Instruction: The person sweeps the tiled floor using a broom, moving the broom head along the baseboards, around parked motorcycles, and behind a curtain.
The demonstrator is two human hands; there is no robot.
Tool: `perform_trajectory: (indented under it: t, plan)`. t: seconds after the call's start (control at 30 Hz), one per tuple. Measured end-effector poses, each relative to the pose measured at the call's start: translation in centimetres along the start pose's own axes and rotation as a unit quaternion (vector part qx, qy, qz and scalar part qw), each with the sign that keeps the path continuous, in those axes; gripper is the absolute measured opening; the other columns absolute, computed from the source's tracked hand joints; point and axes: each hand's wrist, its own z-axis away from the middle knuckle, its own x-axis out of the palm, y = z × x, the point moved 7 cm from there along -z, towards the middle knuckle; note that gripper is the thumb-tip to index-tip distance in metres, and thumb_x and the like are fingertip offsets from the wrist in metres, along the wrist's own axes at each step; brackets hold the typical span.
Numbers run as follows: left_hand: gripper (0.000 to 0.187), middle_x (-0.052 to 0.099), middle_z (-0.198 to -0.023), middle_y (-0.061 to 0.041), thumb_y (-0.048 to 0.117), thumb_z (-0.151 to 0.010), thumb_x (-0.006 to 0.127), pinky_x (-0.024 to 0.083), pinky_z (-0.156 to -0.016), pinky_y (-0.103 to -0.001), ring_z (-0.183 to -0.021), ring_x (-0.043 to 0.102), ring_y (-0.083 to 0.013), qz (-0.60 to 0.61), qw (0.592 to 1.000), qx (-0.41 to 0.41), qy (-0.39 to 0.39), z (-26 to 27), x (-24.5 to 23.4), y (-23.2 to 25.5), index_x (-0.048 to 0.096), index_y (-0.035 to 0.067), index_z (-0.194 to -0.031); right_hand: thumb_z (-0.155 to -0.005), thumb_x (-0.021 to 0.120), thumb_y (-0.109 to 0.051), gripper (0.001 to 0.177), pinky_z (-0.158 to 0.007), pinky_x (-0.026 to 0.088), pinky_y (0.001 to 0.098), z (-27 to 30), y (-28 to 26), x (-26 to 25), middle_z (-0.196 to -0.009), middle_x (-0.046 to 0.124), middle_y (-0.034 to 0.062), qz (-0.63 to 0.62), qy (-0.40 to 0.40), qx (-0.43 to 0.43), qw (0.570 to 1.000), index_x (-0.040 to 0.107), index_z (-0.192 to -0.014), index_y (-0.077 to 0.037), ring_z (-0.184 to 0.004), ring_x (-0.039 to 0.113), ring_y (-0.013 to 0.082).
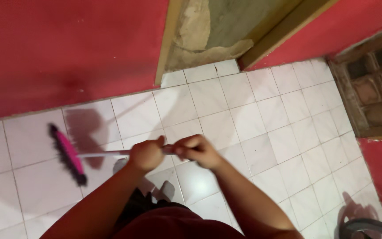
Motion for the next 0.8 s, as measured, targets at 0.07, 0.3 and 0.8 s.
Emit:
perform_trajectory:
  t: [0.07, 0.3, 0.8]
  plan:
    - [0.027, 0.073, -0.089, -0.013, 0.036, -0.095, 0.053, 0.054, -0.076, -0.048, -0.091, 0.071, -0.0350, 0.005, 0.993, -0.093, -0.071, 0.1, -0.1, -5.7, 0.062, 0.014, -0.108, -0.093, 0.064, -0.007, 0.025, -0.059, 0.042, 0.0310, -3.6, 5.2, 1.4, -0.071, 0.063, 0.0061, 0.006, 0.027, 0.078, 0.997, 0.062, -0.070, 0.002, -0.063, 0.050, 0.0125]
    - [0.035, 0.071, -0.095, -0.015, 0.040, -0.091, 0.058, 0.053, -0.075, -0.048, -0.095, 0.069, -0.0356, 0.070, 0.988, -0.108, -0.086, -4.3, 2.6, -16.9, 0.062, 0.009, -0.106, -0.100, 0.066, -0.004, 0.031, -0.070, 0.047, 0.0313, -11.4, 9.3, 5.6, -0.076, 0.056, 0.0039, 0.061, 0.055, 0.048, 0.995, 0.053, -0.072, 0.000, -0.072, 0.049, 0.0108]
    - [0.033, 0.059, -0.077, -0.016, 0.032, -0.087, 0.068, 0.046, -0.066, -0.044, -0.074, 0.055, -0.0310, 0.438, 0.855, 0.207, -0.184, -12.9, 0.5, 2.8, 0.053, 0.002, -0.091, -0.086, 0.070, -0.013, 0.014, -0.065, 0.051, 0.0336, -7.4, -2.9, 0.8, -0.076, 0.069, 0.0075, 0.348, 0.196, 0.110, 0.910, 0.069, -0.077, -0.002, -0.067, 0.062, 0.0202]
